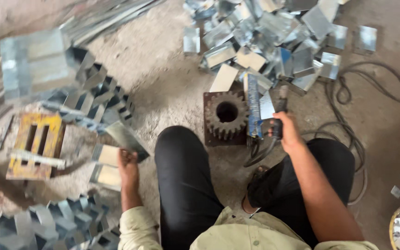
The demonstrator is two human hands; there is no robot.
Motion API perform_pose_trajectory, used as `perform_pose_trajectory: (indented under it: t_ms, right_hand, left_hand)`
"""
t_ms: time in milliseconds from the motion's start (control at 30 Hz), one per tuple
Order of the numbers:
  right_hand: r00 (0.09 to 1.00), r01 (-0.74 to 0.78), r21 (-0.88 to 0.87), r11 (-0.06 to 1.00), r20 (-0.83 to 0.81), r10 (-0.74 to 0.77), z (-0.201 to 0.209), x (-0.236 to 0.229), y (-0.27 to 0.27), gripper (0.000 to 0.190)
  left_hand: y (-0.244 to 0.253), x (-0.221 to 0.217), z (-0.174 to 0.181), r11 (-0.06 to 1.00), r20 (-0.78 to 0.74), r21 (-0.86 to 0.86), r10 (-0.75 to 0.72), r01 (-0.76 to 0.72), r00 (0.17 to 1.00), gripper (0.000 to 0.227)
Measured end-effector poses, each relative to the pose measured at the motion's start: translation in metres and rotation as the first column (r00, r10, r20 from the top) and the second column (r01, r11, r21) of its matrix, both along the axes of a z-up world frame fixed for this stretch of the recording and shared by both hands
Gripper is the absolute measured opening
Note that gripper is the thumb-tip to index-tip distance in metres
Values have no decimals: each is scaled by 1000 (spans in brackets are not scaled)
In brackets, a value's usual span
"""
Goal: The person sits on the floor and uses a welding torch to join small square metal tubes. They pick up individual metal pieces, position them on a gear-shaped jig, and weld the seams, creating bright sparks. Finished pieces are placed into a pile nearby.
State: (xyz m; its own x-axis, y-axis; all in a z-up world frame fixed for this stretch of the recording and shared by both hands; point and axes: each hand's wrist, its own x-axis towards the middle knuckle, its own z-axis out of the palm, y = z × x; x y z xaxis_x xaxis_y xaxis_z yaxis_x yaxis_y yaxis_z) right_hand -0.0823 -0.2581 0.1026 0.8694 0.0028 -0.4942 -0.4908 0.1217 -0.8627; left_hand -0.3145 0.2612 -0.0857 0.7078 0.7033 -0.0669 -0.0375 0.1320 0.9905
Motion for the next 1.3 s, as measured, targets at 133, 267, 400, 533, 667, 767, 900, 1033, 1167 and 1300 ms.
perform_pose_trajectory:
  t_ms: [133, 267, 400, 533, 667, 767, 900, 1033, 1167, 1300]
  right_hand:
    - [990, -12, -59, 998, 140, 20, 1, -5, 12, 35]
    - [973, 28, -213, 977, 231, 23, 1, -9, 30, 44]
    - [917, 55, -472, 880, 372, 142, 2, -8, 44, 71]
    - [898, 85, -644, 760, 380, 222, 6, -7, 53, 78]
    - [764, 190, -717, 670, 537, 358, 0, -3, 46, 82]
    - [760, 121, -737, 665, 500, 415, 2, -7, 49, 78]
    - [747, 119, -708, 696, 526, 408, 9, -13, 55, 91]
    - [734, 126, -737, 664, 519, 438, 7, -9, 60, 94]
    - [763, 109, -749, 654, 485, 428, 11, -7, 64, 96]
    - [852, -18, -776, 630, 318, 416, 21, -2, 69, 99]
  left_hand:
    - [-4, 90, 150, 904, 67, 426, 9, -36, 998, 70]
    - [-83, 165, 279, 689, -207, 715, 42, 122, 977, 78]
    - [-168, 237, 284, 419, -542, 726, -141, 546, 829, 79]
    - [-221, 258, 220, 132, -569, 753, -362, 645, 739, 75]
    - [-233, 265, 176, 63, -625, 709, -404, 702, 668, 70]
    - [-231, 276, 164, 63, -596, 733, -419, 677, 684, 66]
    - [-229, 281, 155, 55, -551, 768, -453, 638, 701, 64]
    - [-232, 278, 160, 37, -590, 748, -420, 662, 690, 65]
    - [-236, 276, 180, 58, -630, 702, -416, 710, 656, 78]
    - [-234, 276, 193, 80, -628, 701, -401, 708, 667, 80]
